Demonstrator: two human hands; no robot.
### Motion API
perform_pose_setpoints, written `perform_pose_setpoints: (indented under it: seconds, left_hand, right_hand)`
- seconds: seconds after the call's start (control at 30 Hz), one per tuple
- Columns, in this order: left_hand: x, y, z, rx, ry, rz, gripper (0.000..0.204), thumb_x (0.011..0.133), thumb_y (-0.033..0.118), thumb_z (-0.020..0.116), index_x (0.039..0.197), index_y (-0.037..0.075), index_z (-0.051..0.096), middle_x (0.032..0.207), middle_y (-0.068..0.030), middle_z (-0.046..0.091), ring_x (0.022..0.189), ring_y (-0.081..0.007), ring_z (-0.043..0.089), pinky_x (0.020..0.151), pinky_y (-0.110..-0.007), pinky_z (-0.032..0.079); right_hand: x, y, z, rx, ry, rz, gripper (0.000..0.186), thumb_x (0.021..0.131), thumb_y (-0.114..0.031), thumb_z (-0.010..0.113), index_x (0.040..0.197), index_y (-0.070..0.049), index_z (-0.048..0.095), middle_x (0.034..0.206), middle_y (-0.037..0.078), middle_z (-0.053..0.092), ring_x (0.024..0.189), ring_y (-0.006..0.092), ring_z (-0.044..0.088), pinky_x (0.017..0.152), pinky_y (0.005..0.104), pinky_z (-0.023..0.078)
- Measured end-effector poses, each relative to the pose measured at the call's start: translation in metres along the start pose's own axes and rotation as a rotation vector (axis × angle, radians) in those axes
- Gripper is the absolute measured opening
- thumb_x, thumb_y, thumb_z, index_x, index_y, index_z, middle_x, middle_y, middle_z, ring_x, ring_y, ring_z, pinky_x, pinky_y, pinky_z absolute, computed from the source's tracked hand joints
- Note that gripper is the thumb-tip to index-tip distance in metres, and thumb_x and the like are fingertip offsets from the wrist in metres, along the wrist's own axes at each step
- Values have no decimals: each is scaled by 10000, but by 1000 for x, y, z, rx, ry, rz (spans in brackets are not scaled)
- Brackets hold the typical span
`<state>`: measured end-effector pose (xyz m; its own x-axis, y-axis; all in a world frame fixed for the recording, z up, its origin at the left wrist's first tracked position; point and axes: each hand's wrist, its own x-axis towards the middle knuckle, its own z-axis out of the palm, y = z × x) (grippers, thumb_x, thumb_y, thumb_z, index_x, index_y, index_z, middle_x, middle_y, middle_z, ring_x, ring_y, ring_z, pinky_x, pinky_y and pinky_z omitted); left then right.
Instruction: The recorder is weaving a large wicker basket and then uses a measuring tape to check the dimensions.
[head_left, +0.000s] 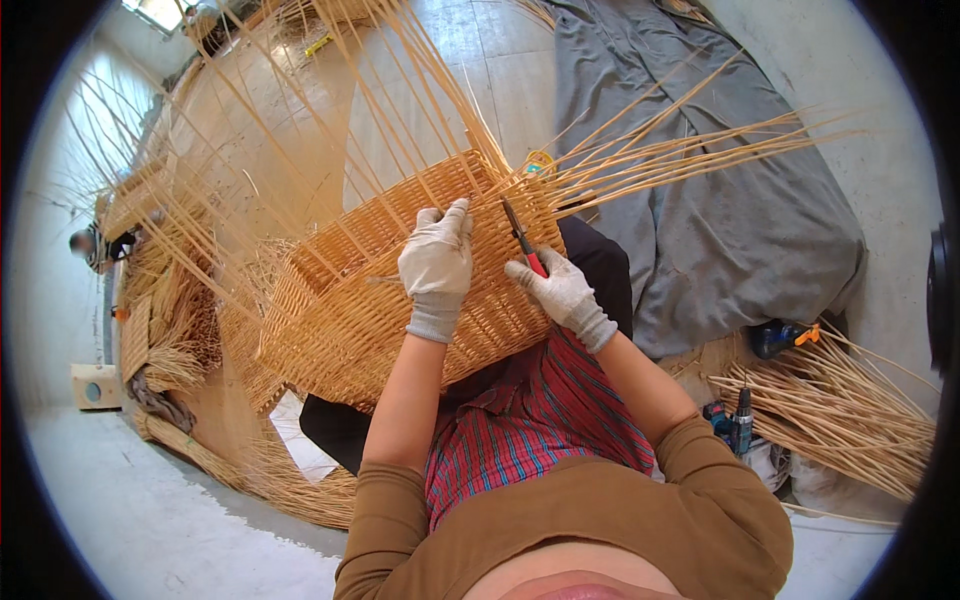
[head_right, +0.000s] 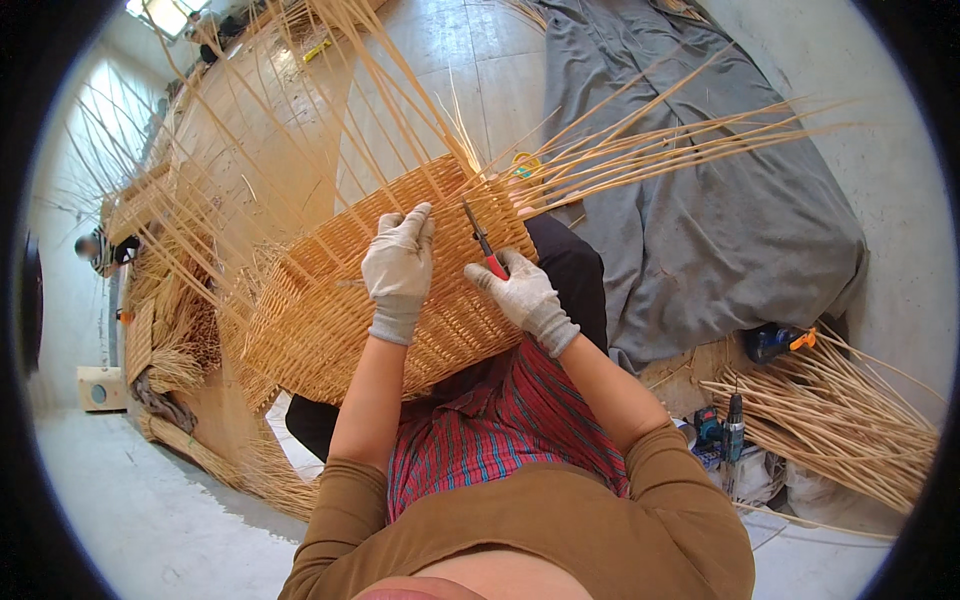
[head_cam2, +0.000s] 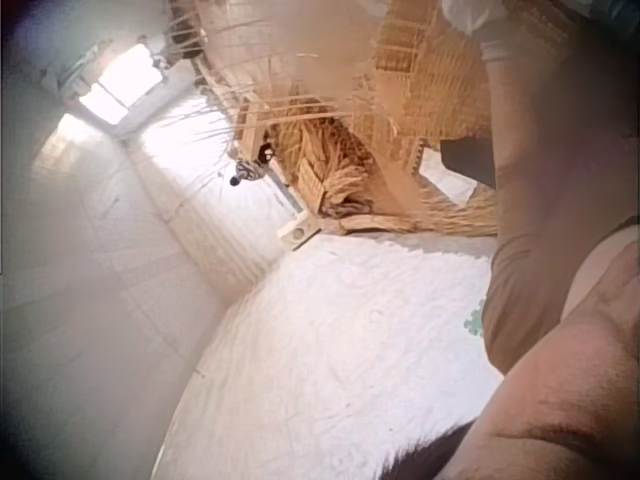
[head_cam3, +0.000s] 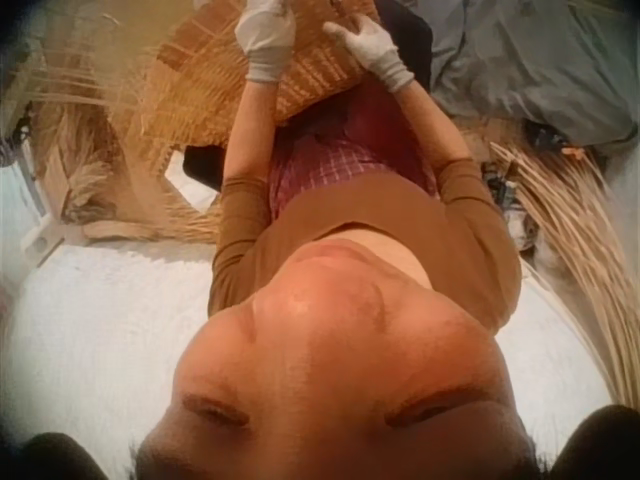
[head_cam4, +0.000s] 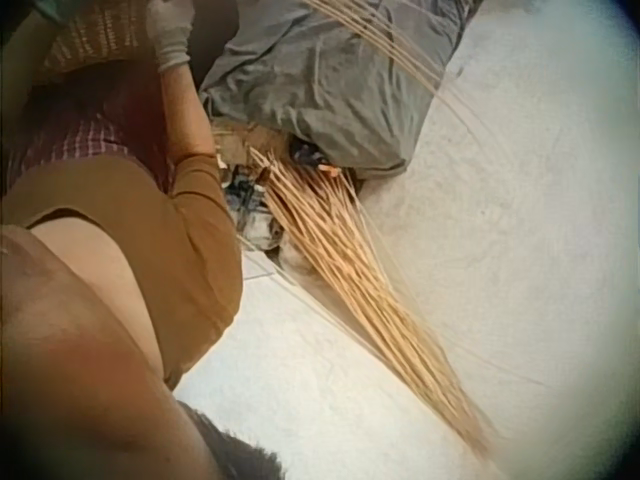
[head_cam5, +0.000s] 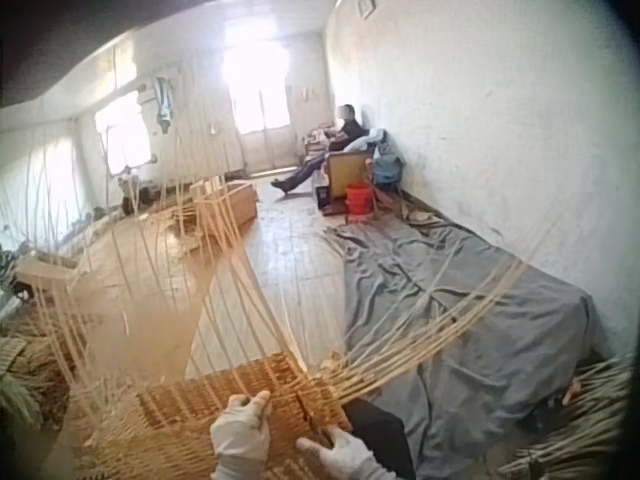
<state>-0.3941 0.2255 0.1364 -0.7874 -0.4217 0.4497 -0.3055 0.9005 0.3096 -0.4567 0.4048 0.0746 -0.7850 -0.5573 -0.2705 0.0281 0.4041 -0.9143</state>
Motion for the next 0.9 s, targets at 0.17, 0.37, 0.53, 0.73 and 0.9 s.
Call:
perform_pose_setpoints:
  seconds: [0.17, 0.37, 0.53, 0.73, 0.9]
  left_hand:
    - [19, -1, -1, 173, -5, -69, 115, 936, 239, 628, 1018, 165, 658, 980, -115, 673, 758, -318, 680, 612, -452, 521]
    - [14, 4, -2, 216, -192, -35, 162, 926, 226, 637, 1084, 195, 638, 946, -130, 649, 772, -322, 683, 604, -457, 527]
    - [2, 29, -6, 134, -16, -68, 362, 927, 221, 631, 1288, 216, 619, 979, -129, 610, 805, -319, 674, 646, -463, 541]
    - [14, 40, 10, -208, 142, 85, 139, 921, 158, 683, 1058, 134, 689, 880, -120, 620, 755, -319, 656, 649, -441, 520]
    - [-33, -3, -20, -491, 434, -36, 87, 907, -4, 670, 984, 30, 647, 888, -94, 603, 811, -261, 606, 701, -357, 515]
  right_hand:
    - [-9, 5, 0, 233, -15, 47, 485, 877, -459, 771, 969, 1, 651, 728, 68, 614, 695, 152, 584, 650, 326, 495]
    - [-23, 6, -11, 264, 31, 11, 353, 910, -341, 768, 965, -16, 640, 726, 39, 603, 679, 110, 557, 643, 289, 486]
    - [-31, -9, -26, 185, 199, -145, 329, 903, -297, 784, 991, -18, 634, 760, 40, 613, 712, 99, 549, 689, 287, 502]
    - [-25, -4, -24, 90, 340, -228, 538, 836, -327, 833, 1188, -27, 559, 861, 61, 650, 771, 165, 622, 744, 315, 512]
    - [-17, -26, -30, -713, 627, -661, 896, 616, -341, 897, 1378, -71, 509, 1182, 87, 612, 1134, 311, 567, 1023, 448, 394]
